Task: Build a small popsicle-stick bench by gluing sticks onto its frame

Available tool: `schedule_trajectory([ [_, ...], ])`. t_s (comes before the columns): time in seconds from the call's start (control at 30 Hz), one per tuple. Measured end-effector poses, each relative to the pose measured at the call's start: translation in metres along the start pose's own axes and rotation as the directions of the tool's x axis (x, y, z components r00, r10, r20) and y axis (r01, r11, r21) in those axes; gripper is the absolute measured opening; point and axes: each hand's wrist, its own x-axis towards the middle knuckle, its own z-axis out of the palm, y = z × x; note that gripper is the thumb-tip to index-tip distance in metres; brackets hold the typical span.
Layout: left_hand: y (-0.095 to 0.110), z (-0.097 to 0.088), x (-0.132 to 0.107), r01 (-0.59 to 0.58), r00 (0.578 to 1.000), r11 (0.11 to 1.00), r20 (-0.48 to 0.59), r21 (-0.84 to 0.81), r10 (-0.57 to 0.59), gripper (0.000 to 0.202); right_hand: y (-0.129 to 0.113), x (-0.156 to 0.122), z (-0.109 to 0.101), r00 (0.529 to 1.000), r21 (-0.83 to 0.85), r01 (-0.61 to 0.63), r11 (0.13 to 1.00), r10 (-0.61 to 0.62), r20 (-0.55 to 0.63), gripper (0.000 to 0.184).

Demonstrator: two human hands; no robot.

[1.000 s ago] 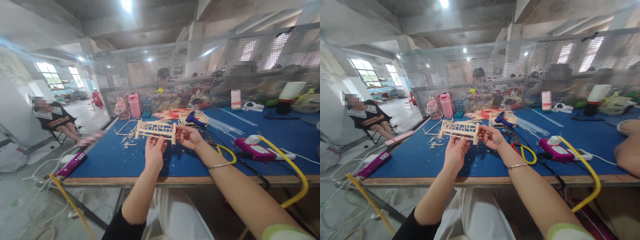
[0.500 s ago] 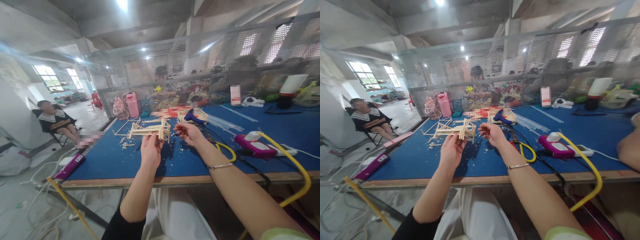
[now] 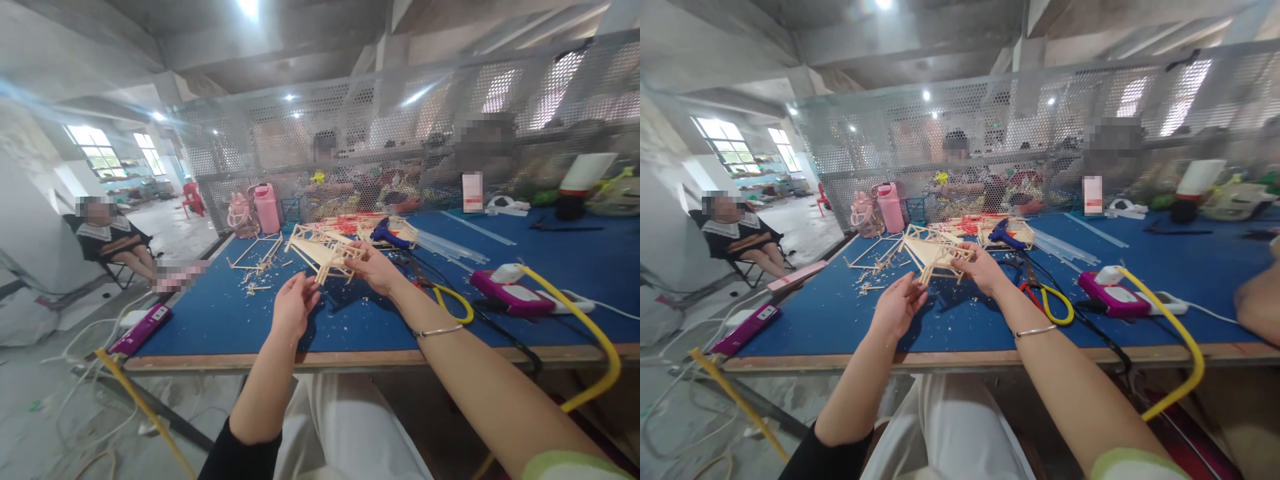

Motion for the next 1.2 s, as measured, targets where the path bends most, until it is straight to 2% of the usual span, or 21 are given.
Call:
schedule_trajectory([
  [0.07,-0.003,-0.011,0.007,-0.171,0.975,0.950,-0.093,0.261,0.201,0.017,0.004,0.003,-0.003,0.994,-0.145,0.074,0.987,-0.084,-0.069,0.047],
  [0.1,-0.004,-0.016,0.009,-0.273,0.941,0.873,-0.076,0.404,0.329,0.019,0.005,0.004,-0.004,0.987,-0.230,0.106,0.967,-0.131,-0.094,0.047],
  [0.17,-0.008,-0.021,0.009,-0.421,0.862,0.652,0.054,0.631,0.504,0.024,0.008,0.005,-0.005,0.973,-0.381,0.143,0.914,-0.199,-0.113,0.048],
  [0.2,-0.011,-0.021,0.008,-0.456,0.835,0.551,0.120,0.699,0.538,0.026,0.010,0.005,-0.005,0.971,-0.432,0.146,0.890,-0.212,-0.108,0.050],
  [0.27,-0.016,-0.019,0.005,-0.476,0.811,0.407,0.210,0.780,0.546,0.030,0.012,0.005,-0.005,0.972,-0.493,0.155,0.856,-0.220,-0.078,0.056],
  [0.37,-0.022,-0.014,0.002,-0.461,0.811,0.254,0.287,0.851,0.509,0.036,0.016,0.004,-0.001,0.968,-0.553,0.216,0.805,-0.250,0.014,0.066],
  [0.43,-0.025,-0.013,0.001,-0.436,0.819,0.185,0.304,0.881,0.486,0.039,0.018,0.003,0.002,0.958,-0.585,0.262,0.767,-0.280,0.061,0.069],
  [0.5,-0.026,-0.014,0.001,-0.411,0.828,0.164,0.291,0.897,0.480,0.043,0.020,0.001,0.006,0.954,-0.596,0.275,0.755,-0.292,0.069,0.074],
  [0.57,-0.026,-0.015,0.001,-0.398,0.832,0.193,0.265,0.897,0.487,0.048,0.021,-0.001,0.009,0.962,-0.577,0.251,0.777,-0.268,0.058,0.085],
  [0.77,-0.024,-0.018,-0.002,-0.378,0.858,0.382,0.163,0.843,0.488,0.056,0.019,-0.005,0.015,0.991,-0.530,0.126,0.838,-0.134,0.022,0.114],
  [0.87,-0.019,-0.023,0.002,-0.369,0.869,0.468,0.119,0.803,0.481,0.052,0.019,-0.006,0.015,0.994,-0.514,0.105,0.851,-0.102,0.034,0.117],
  [0.93,-0.012,-0.029,0.007,-0.344,0.889,0.490,0.108,0.801,0.446,0.049,0.020,-0.005,0.014,0.996,-0.509,0.087,0.856,-0.079,0.037,0.115],
  [1.0,-0.003,-0.034,0.012,-0.318,0.913,0.441,0.146,0.839,0.381,0.042,0.021,-0.005,0.012,0.995,-0.507,0.095,0.857,-0.071,0.066,0.112],
  [1.13,0.010,-0.038,0.016,-0.357,0.913,0.168,0.305,0.919,0.270,0.023,0.023,-0.004,0.008,0.992,-0.543,0.127,0.830,-0.096,0.085,0.108],
  [1.2,0.010,-0.035,0.013,-0.351,0.911,0.059,0.327,0.934,0.250,0.021,0.023,-0.003,0.007,0.993,-0.556,0.117,0.823,-0.090,0.075,0.104],
])
